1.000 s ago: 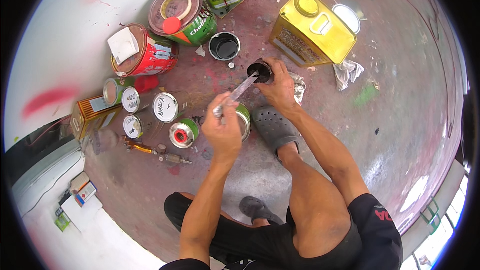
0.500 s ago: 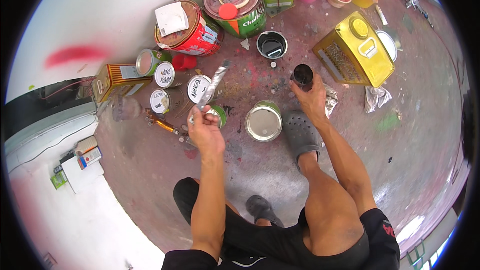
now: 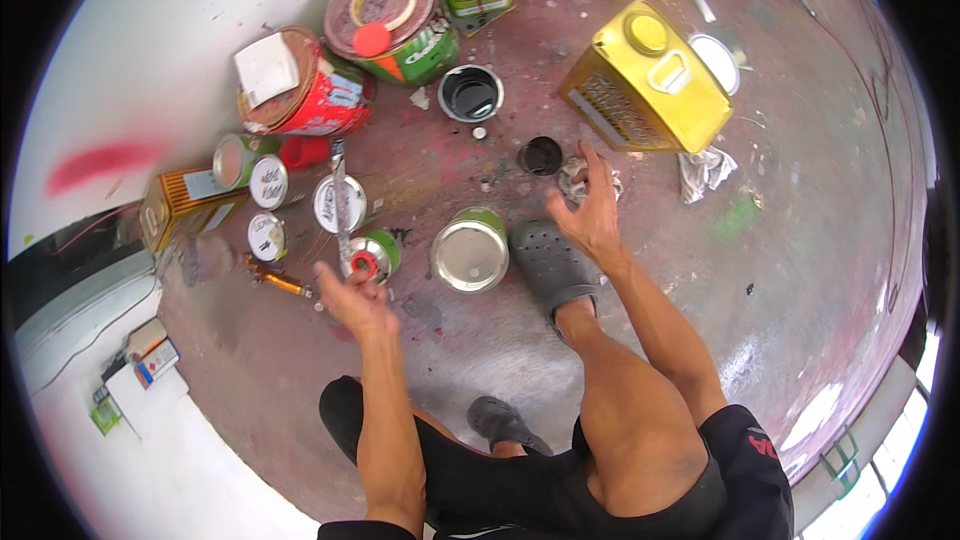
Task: The person prepares paint by mixing it in a container, then uses a spray gun to apply paint to a car bumper that is masked with newspaper. The person sits on the floor while spraying the bumper.
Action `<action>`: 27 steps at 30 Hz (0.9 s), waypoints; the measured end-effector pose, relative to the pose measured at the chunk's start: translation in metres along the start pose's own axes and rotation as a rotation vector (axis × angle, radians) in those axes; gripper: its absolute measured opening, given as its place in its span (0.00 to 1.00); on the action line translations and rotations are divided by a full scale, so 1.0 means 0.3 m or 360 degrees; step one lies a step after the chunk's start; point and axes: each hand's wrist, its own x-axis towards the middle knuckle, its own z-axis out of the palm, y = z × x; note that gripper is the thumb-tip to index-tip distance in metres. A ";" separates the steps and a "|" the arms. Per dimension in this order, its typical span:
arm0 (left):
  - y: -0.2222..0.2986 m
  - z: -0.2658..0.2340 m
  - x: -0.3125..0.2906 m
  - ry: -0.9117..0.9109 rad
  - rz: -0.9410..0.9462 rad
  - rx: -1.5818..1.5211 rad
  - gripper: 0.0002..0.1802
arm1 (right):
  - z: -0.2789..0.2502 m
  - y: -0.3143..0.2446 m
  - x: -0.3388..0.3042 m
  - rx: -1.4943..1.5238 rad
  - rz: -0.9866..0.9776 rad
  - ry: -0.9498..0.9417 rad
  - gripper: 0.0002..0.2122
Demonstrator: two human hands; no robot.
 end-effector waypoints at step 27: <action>-0.177 0.767 -0.162 -0.2003 0.1586 0.1716 0.35 | -0.396 -0.009 0.272 0.0214 0.0107 0.0486 0.51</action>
